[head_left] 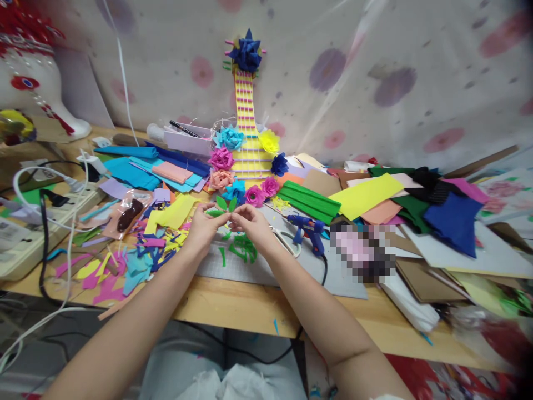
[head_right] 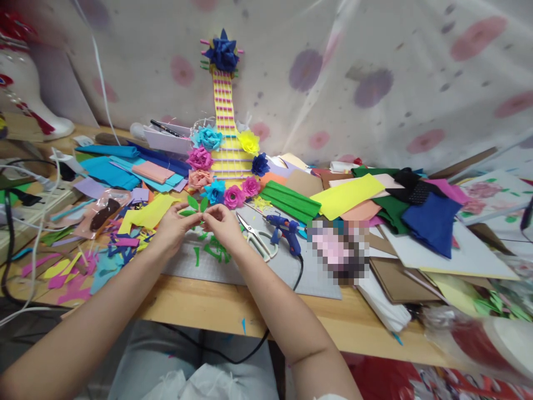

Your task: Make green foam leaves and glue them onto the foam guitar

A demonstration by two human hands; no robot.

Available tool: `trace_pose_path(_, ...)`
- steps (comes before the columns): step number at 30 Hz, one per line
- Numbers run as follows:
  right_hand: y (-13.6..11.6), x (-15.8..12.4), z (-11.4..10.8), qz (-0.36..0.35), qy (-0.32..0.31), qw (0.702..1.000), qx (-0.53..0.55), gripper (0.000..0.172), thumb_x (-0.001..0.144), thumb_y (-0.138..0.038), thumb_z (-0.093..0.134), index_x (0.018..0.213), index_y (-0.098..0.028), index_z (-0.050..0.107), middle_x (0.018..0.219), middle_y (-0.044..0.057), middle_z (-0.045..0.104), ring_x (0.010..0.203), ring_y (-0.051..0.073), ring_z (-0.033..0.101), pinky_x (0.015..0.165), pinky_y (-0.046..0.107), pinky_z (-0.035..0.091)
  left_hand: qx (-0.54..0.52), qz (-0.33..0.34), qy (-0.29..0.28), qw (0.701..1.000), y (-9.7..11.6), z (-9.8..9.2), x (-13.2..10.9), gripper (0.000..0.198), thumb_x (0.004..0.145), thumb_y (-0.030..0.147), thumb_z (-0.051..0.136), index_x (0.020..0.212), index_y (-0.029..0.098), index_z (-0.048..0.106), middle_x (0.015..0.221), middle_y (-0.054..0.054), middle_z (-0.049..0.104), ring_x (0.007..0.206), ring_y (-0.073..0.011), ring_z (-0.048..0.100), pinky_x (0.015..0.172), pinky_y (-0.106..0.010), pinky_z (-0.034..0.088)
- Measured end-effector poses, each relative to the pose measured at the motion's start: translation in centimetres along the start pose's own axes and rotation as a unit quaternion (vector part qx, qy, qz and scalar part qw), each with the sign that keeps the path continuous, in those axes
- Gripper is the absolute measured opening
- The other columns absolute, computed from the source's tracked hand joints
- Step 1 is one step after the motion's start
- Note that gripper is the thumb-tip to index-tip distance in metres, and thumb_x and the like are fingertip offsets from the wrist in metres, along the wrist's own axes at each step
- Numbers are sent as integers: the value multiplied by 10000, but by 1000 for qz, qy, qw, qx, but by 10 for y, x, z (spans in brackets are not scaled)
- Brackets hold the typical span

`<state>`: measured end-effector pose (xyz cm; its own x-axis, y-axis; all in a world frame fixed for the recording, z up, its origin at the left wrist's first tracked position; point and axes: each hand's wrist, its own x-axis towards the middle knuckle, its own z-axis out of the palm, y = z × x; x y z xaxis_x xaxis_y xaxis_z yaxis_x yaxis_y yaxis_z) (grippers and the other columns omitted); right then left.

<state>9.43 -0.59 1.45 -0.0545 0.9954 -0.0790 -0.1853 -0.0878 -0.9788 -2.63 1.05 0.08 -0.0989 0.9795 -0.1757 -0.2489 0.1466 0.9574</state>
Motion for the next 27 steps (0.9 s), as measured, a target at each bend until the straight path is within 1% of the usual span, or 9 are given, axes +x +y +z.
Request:
trace_pose_path(3, 5, 1, 3, -10, 22, 1000, 1, 187, 659, -313, 630, 692, -186, 497, 585, -68, 553, 506, 62, 545, 522, 203, 470, 5, 3, 14, 1000, 2, 2, -2, 655, 427, 235, 784, 978, 153, 440, 623, 44, 571, 540, -97, 563, 584, -229, 423)
trace_pose_path(7, 8, 2, 5, -4, 34, 999, 7, 168, 685, -312, 600, 699, -184, 492, 608, -58, 559, 504, 62, 534, 507, 202, 461, 13, 3, 38, 999, 6, 5, -5, 643, 425, 224, 783, 970, 150, 448, 589, 67, 545, 523, -94, 549, 572, -228, 410)
trace_pose_path(9, 9, 2, 6, -11, 40, 999, 4, 145, 697, -298, 582, 703, -185, 491, 612, -59, 556, 507, 59, 527, 514, 200, 459, 5, 5, 38, 999, 7, 7, -6, 632, 435, 219, 779, 967, 148, 445, 592, 65, 550, 516, -92, 549, 571, -228, 408)
trace_pose_path(13, 11, 2, 5, -47, 62, 997, -23, 85, 722, -255, 539, 712, -182, 497, 632, -54, 555, 527, 55, 525, 545, 200, 454, -6, 4, 37, 999, 6, 9, -6, 618, 453, 208, 769, 971, 153, 436, 621, 46, 585, 521, -95, 564, 582, -231, 415)
trace_pose_path(16, 13, 3, 5, -64, 70, 995, -37, 83, 730, -259, 529, 727, -183, 498, 647, -50, 559, 544, 62, 535, 559, 210, 456, -7, 0, 33, 999, 3, 9, -5, 627, 461, 209, 765, 991, 161, 434, 644, 34, 599, 544, -106, 577, 585, -237, 424)
trace_pose_path(19, 16, 4, 4, -73, 68, 994, -40, 102, 726, -280, 537, 735, -186, 499, 655, -50, 561, 557, 65, 541, 560, 209, 455, -3, -1, 29, 1000, 0, 7, -4, 649, 460, 214, 768, 1015, 165, 435, 670, 28, 608, 554, -106, 576, 580, -238, 429)
trace_pose_path(23, 17, 2, 2, -76, 56, 994, -47, 140, 722, -315, 549, 770, -188, 517, 679, -38, 578, 572, 76, 552, 567, 222, 459, -24, 6, 14, 1000, -2, 7, -3, 656, 463, 211, 769, 1024, 164, 432, 723, 12, 631, 589, -105, 584, 613, -246, 438)
trace_pose_path(27, 15, -1, -1, -70, 36, 995, -69, 157, 722, -328, 549, 774, -180, 532, 667, -27, 577, 562, 83, 555, 563, 232, 457, -28, 9, 25, 999, -1, 7, -3, 662, 456, 216, 774, 1020, 156, 432, 660, 25, 616, 570, -105, 582, 617, -239, 427)
